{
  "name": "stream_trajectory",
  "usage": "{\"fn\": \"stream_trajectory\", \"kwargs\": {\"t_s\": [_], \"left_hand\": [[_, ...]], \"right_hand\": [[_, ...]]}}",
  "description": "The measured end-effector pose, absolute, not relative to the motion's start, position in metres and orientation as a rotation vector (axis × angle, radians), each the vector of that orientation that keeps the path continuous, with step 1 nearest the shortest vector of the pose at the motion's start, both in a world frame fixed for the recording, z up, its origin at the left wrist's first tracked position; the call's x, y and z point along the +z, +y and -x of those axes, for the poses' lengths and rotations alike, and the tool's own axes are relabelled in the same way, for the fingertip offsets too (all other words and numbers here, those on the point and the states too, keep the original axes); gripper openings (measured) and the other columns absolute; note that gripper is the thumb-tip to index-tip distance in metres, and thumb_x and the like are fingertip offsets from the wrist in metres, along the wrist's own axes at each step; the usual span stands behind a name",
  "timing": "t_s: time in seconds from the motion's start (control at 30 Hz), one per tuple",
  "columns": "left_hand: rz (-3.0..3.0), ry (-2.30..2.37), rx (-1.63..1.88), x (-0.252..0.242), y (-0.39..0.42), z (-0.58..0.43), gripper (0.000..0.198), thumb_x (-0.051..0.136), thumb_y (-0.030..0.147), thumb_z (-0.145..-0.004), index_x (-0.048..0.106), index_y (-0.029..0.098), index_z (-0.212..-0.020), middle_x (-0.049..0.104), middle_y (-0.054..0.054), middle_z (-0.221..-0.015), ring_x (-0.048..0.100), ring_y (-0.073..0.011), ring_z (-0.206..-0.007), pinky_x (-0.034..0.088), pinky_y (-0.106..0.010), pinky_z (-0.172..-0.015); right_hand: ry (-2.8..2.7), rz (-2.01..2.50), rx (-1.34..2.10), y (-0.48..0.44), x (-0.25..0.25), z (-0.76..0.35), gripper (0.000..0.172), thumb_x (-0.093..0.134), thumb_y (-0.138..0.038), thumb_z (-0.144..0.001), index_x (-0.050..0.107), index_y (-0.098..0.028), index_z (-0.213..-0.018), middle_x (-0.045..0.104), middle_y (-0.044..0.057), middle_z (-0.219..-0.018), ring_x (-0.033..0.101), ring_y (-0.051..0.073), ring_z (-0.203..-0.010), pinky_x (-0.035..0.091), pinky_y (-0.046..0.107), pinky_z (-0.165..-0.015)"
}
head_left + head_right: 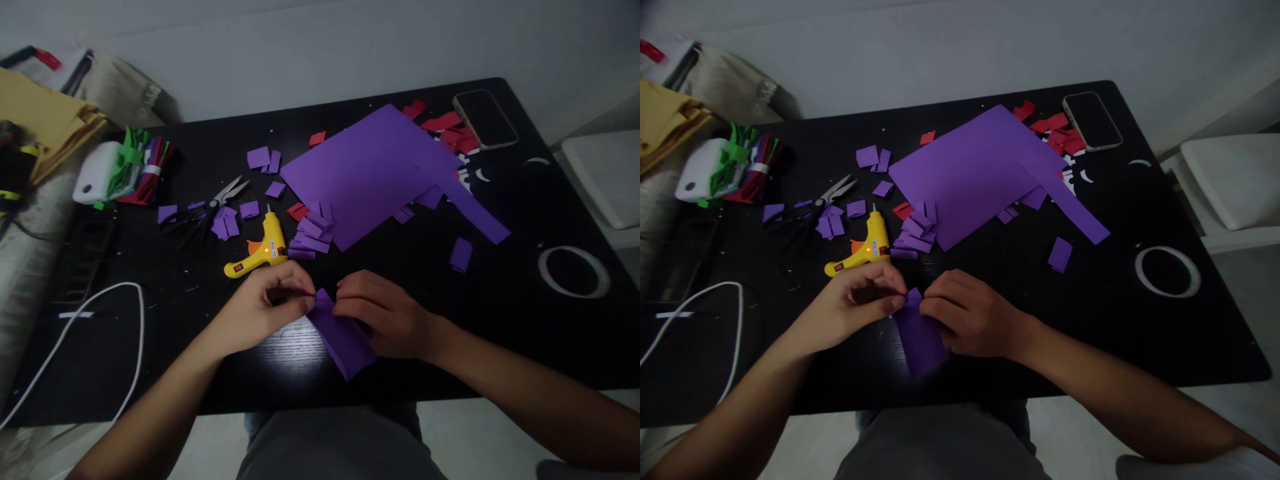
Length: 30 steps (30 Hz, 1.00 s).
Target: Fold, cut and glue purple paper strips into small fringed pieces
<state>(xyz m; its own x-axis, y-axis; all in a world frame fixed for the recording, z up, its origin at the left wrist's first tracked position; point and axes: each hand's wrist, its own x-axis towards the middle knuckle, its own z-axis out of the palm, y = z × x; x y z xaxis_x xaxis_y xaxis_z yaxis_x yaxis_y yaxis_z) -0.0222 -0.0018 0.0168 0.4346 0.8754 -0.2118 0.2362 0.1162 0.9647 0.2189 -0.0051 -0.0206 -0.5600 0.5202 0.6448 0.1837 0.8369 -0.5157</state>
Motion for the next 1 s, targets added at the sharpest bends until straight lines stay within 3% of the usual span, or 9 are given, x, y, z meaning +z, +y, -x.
{"fn": "stream_trajectory", "kwargs": {"t_s": [0.13, 0.47, 0.73, 0.9, 1.0], "left_hand": [[-1.392, 1.045, 0.639, 0.0125, -0.0030, 0.0221, 0.008, 0.075, 0.016, -0.089, 0.071, 0.016, -0.096, 0.073, -0.002, -0.083, 0.070, -0.0122, -0.076, 0.056, -0.021, -0.069], [-1.417, 1.016, 0.572, 0.0174, -0.0022, 0.0228, 0.007, 0.075, 0.014, -0.088, 0.076, 0.016, -0.094, 0.078, -0.002, -0.080, 0.073, -0.0126, -0.072, 0.057, -0.020, -0.066], [-1.340, 1.052, 0.601, 0.0150, -0.0030, 0.0203, 0.007, 0.081, 0.021, -0.086, 0.079, 0.016, -0.088, 0.080, -0.003, -0.080, 0.075, -0.0135, -0.072, 0.058, -0.020, -0.066], [-1.374, 1.133, 0.600, 0.0146, -0.0043, 0.0206, 0.008, 0.082, 0.025, -0.087, 0.080, 0.017, -0.088, 0.078, -0.002, -0.080, 0.071, -0.0121, -0.072, 0.054, -0.018, -0.064], [-1.466, 1.160, 0.603, 0.0144, -0.0054, 0.0218, 0.011, 0.082, 0.029, -0.088, 0.080, 0.018, -0.089, 0.079, -0.003, -0.084, 0.071, -0.0133, -0.075, 0.054, -0.020, -0.065]], "right_hand": [[-2.190, 0.503, 0.493, -0.0055, -0.0209, -0.2183, 0.019, 0.058, -0.004, -0.094, 0.064, -0.018, -0.105, 0.072, 0.009, -0.091, 0.070, 0.022, -0.089, 0.064, 0.039, -0.081], [-2.188, 0.531, 0.453, -0.0056, -0.0193, -0.2185, 0.015, 0.060, -0.006, -0.095, 0.065, -0.017, -0.104, 0.072, 0.010, -0.090, 0.068, 0.021, -0.084, 0.064, 0.037, -0.076], [-2.133, 0.516, 0.481, -0.0050, -0.0208, -0.2157, 0.019, 0.062, -0.003, -0.092, 0.065, -0.015, -0.106, 0.071, 0.010, -0.090, 0.067, 0.021, -0.082, 0.063, 0.036, -0.073], [-1.956, 0.654, 0.850, -0.0064, -0.0172, -0.2139, 0.034, 0.063, -0.003, -0.089, 0.065, -0.019, -0.119, 0.072, 0.008, -0.102, 0.071, 0.019, -0.092, 0.062, 0.032, -0.082], [-1.726, 0.858, 1.291, -0.0040, -0.0136, -0.2143, 0.029, 0.062, -0.006, -0.088, 0.068, -0.019, -0.113, 0.072, 0.007, -0.102, 0.072, 0.017, -0.092, 0.061, 0.032, -0.083]]}}
